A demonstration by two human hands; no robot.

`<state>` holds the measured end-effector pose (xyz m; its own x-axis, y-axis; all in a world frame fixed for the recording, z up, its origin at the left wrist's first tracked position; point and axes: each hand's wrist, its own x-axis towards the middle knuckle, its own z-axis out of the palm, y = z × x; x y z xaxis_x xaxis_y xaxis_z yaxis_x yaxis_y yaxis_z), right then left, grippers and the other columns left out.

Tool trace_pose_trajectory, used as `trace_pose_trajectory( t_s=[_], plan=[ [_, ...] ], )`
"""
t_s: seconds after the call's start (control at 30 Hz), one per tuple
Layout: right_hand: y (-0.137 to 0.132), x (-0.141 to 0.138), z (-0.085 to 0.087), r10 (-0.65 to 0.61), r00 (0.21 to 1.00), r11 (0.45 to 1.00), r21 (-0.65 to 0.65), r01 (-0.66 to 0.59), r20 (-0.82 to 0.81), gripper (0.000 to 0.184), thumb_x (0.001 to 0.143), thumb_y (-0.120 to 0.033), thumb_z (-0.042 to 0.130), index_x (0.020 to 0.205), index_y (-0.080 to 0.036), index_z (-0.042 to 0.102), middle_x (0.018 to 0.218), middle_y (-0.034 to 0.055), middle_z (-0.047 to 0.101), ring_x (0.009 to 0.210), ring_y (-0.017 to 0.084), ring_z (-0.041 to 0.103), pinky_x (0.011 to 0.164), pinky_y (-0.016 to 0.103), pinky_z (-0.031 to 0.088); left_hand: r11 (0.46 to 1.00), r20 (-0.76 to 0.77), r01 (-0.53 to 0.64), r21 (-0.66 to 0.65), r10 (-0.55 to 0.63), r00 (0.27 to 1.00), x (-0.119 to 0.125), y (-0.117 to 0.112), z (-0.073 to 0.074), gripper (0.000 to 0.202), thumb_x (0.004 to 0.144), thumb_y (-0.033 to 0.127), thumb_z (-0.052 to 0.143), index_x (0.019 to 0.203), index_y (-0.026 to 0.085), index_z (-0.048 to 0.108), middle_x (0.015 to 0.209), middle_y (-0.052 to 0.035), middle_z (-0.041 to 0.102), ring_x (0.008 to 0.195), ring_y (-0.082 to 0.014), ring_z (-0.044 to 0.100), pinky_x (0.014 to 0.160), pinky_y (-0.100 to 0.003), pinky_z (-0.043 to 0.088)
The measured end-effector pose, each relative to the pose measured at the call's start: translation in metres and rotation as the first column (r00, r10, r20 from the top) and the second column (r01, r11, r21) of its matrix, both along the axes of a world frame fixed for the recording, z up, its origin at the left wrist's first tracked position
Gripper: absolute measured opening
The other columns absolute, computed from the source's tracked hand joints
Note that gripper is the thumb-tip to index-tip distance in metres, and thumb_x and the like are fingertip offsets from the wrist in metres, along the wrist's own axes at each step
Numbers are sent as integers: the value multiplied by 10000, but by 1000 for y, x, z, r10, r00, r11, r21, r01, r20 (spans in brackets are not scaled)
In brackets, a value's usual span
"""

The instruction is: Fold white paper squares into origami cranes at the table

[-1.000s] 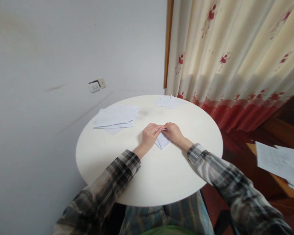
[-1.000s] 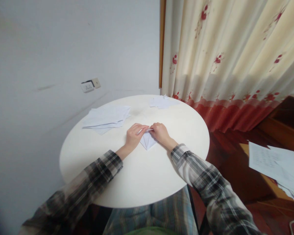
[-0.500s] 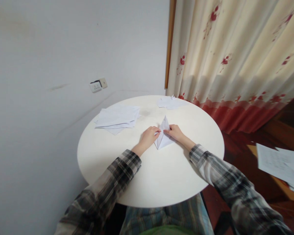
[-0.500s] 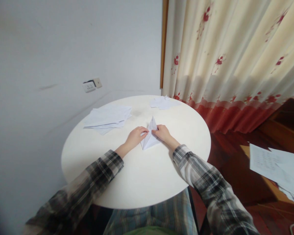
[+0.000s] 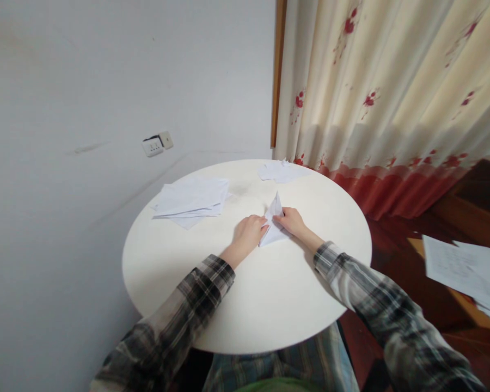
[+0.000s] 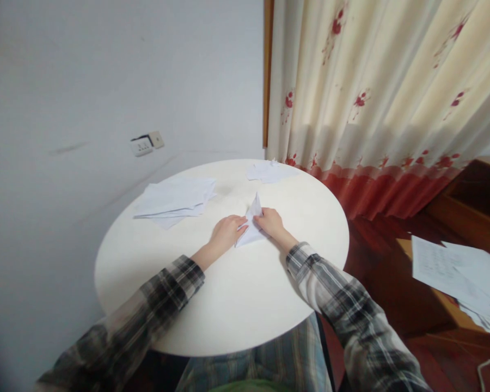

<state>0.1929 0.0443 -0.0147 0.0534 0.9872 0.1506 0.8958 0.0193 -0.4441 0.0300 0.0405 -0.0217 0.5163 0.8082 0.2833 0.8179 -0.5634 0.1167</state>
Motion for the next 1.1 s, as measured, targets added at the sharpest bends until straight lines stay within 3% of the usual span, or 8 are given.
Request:
trace_pose_trajectory(
  t_s=[0.23,0.47,0.67,0.83,1.1],
  plan=[
    [0,1,-1,4,1000,1000,8,-4,-7,325,785,-336,496,901,-89,672,864,122,685,721,170,598,600,229,364,1000,-50,-1,28,2,999,3,-5,6,256,858,287,455,1040,184,604,1042,-92,629,1008,-188,560,886,-299,407],
    [-1,2,-1,10,999,1000,26,-8,-44,313,779,-334,508,871,-87,677,817,113,683,678,160,585,573,228,355,995,29,83,59,-85,996,1,0,-1,253,845,245,472,1048,173,605,1111,-112,610,1077,-234,516,920,-366,386],
    [0,2,-2,-4,999,999,32,6,-50,312,769,-339,518,861,-87,677,807,108,680,676,156,580,570,224,354,982,39,156,109,-161,986,2,6,-7,287,836,170,471,1084,232,602,1201,-74,562,1123,-206,470,959,-362,358],
    [1,2,-4,18,998,999,32,-17,-54,309,764,-336,513,862,-94,680,790,101,679,657,158,575,564,230,350,978,2,194,72,-195,981,-1,8,-8,313,824,139,478,1082,252,615,1204,-70,567,1114,-207,491,947,-352,372],
    [-1,3,-3,7,999,998,55,-5,-47,295,772,-323,516,858,-91,678,814,110,682,678,158,579,582,227,356,978,127,199,-58,-190,973,-2,9,-5,297,804,109,466,1014,210,649,1096,-70,641,1019,-190,582,920,-309,411]
  ],
)
